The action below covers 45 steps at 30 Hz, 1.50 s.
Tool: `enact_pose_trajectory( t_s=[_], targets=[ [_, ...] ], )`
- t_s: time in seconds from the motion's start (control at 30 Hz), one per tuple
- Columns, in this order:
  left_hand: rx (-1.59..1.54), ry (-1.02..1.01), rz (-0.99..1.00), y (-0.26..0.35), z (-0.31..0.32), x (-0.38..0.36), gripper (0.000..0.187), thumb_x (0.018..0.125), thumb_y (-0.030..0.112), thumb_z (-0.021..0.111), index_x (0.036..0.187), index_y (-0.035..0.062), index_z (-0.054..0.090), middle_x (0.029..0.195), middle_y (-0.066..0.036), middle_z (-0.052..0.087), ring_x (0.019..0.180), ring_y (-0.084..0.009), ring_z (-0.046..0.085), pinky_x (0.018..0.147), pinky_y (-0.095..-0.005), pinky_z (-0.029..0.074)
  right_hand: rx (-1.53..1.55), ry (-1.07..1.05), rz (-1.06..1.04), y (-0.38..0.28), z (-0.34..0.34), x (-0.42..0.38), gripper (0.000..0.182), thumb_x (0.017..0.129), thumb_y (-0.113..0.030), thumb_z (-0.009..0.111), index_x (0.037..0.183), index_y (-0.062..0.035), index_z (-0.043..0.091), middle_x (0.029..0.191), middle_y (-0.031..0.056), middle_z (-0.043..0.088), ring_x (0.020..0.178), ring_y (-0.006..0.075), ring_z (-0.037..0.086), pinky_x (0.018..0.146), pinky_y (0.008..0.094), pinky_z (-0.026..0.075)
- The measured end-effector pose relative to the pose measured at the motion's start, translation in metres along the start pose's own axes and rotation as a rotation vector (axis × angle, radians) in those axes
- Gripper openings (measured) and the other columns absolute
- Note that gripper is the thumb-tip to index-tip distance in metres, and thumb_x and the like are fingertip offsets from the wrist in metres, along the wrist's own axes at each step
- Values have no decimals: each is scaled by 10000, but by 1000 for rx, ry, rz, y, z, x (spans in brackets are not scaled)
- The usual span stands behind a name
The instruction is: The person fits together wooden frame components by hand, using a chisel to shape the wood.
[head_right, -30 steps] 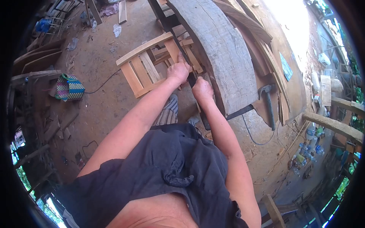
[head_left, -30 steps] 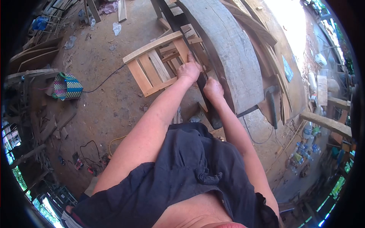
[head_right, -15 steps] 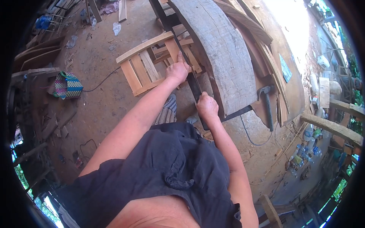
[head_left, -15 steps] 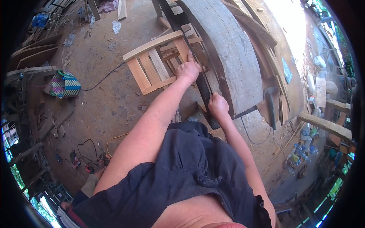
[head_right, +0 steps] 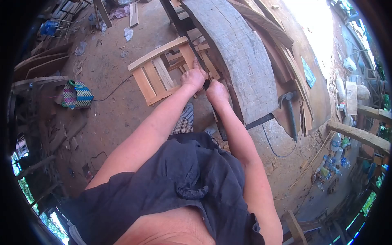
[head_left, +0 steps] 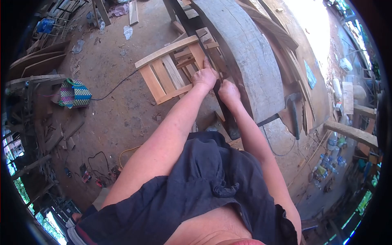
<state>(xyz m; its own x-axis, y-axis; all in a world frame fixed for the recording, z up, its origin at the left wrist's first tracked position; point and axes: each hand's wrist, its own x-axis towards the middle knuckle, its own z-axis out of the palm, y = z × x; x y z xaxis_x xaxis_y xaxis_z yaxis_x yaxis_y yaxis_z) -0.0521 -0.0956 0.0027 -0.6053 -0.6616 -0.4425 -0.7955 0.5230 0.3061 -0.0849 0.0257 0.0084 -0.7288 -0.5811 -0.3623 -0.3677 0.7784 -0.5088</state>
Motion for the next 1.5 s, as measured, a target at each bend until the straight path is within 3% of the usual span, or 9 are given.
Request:
enact_pose_trajectory(
  t_s=[0.23, 0.57, 0.77, 1.03, 1.23, 1.5],
  targets=[
    [-4, -17, 11, 1, -7, -7, 643, 881, 319, 350, 1437, 96, 117, 979, -213, 641, 902, -346, 634, 815, -457, 479, -84, -46, 85, 34, -11, -87, 238, 877, -252, 466, 861, -25, 536, 812, 247, 607, 827, 417, 588, 725, 505, 455],
    [-29, -8, 23, -2, -7, -6, 656, 887, 347, 345, 1430, 69, 104, 950, -235, 634, 895, -365, 623, 841, -435, 468, -74, -10, 33, 32, -13, -76, 225, 878, -224, 458, 852, -15, 539, 785, 263, 611, 786, 433, 599, 708, 516, 471],
    [-82, -14, -42, 1, -18, -1, 665, 889, 342, 343, 1429, 47, 92, 991, -255, 619, 918, -381, 615, 864, -442, 458, -15, 29, 22, 13, 10, -3, 226, 873, -209, 456, 869, -4, 552, 854, 256, 605, 844, 438, 574, 733, 514, 451],
    [-65, -24, -16, -3, -14, 5, 672, 878, 336, 349, 1433, 57, 92, 988, -250, 621, 906, -369, 622, 864, -440, 460, -81, -25, -60, 9, -10, -17, 220, 882, -221, 450, 867, -19, 538, 837, 263, 614, 833, 430, 595, 720, 520, 465],
    [-51, -16, 9, -3, -16, 4, 663, 876, 334, 342, 1435, 71, 100, 975, -240, 627, 889, -354, 629, 844, -435, 470, -120, -62, 33, 26, -17, -70, 214, 879, -225, 461, 850, -24, 529, 789, 257, 616, 795, 427, 603, 705, 521, 464],
    [-3, -11, 44, -7, -4, 11, 662, 879, 330, 326, 1433, 54, 91, 960, -248, 628, 884, -364, 627, 836, -432, 474, -118, -44, -8, 7, -13, -24, 179, 829, -149, 456, 846, -9, 565, 828, 262, 622, 835, 412, 609, 741, 503, 477]
  ],
)
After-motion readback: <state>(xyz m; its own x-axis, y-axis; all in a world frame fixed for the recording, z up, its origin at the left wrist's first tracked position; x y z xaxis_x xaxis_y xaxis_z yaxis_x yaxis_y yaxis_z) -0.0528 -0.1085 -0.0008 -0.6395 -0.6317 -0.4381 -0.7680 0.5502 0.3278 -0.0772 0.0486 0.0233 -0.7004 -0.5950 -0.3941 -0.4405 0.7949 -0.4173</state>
